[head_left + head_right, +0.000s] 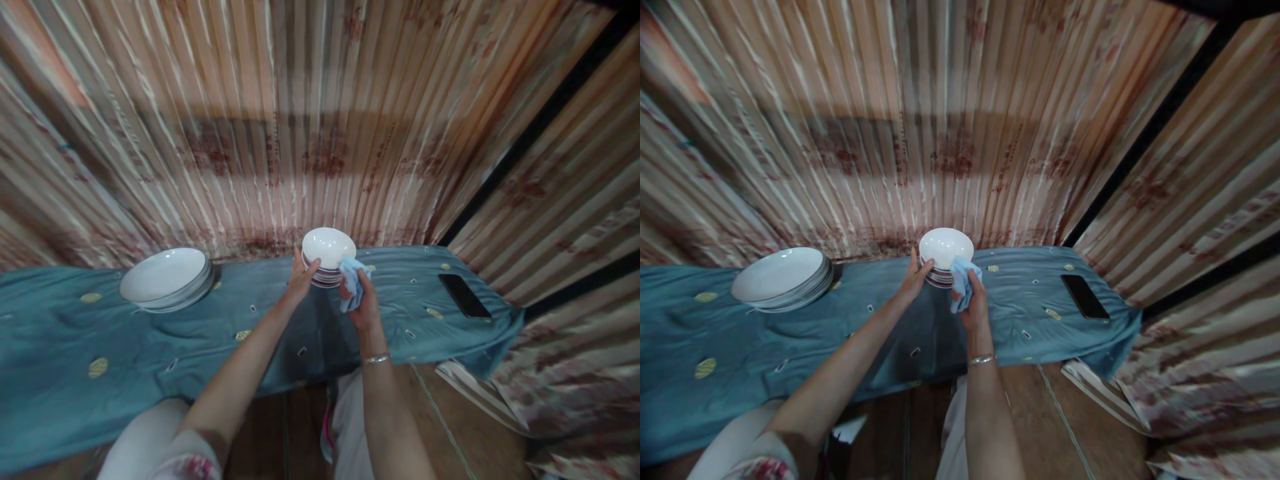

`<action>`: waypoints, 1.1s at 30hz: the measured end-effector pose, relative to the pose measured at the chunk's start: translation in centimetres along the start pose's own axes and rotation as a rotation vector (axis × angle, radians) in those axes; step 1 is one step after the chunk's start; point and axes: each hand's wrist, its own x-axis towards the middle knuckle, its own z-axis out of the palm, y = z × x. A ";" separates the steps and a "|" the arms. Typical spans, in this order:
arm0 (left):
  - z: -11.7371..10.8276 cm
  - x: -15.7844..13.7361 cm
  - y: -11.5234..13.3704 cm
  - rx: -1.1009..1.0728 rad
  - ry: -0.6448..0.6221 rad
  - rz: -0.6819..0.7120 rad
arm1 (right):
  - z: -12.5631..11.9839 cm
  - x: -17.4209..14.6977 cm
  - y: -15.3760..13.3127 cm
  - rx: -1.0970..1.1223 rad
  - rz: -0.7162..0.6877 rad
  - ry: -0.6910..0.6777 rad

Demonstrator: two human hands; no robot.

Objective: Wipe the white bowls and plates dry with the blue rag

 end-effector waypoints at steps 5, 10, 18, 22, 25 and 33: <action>-2.2 -3.5 -0.4 -0.001 0.094 -0.093 | 1.0 -1.7 2.5 -0.046 0.174 -0.071; -7.5 -8.6 -2.3 -0.032 0.268 -0.145 | 2.7 -3.2 5.6 -0.277 0.380 -0.156; -19.1 -13.5 -2.9 0.012 0.652 -0.138 | 5.2 -5.7 10.8 -0.509 0.452 -0.315; -23.1 -13.2 -2.3 0.058 0.777 -0.107 | 6.5 -6.3 13.2 -0.578 0.439 -0.324; -25.0 -11.9 -1.9 0.030 0.858 -0.116 | 8.1 -5.9 14.7 -0.655 0.399 -0.381; -27.3 -9.8 -4.0 -0.098 0.890 -0.229 | 13.1 -2.2 20.6 -0.767 0.313 -0.317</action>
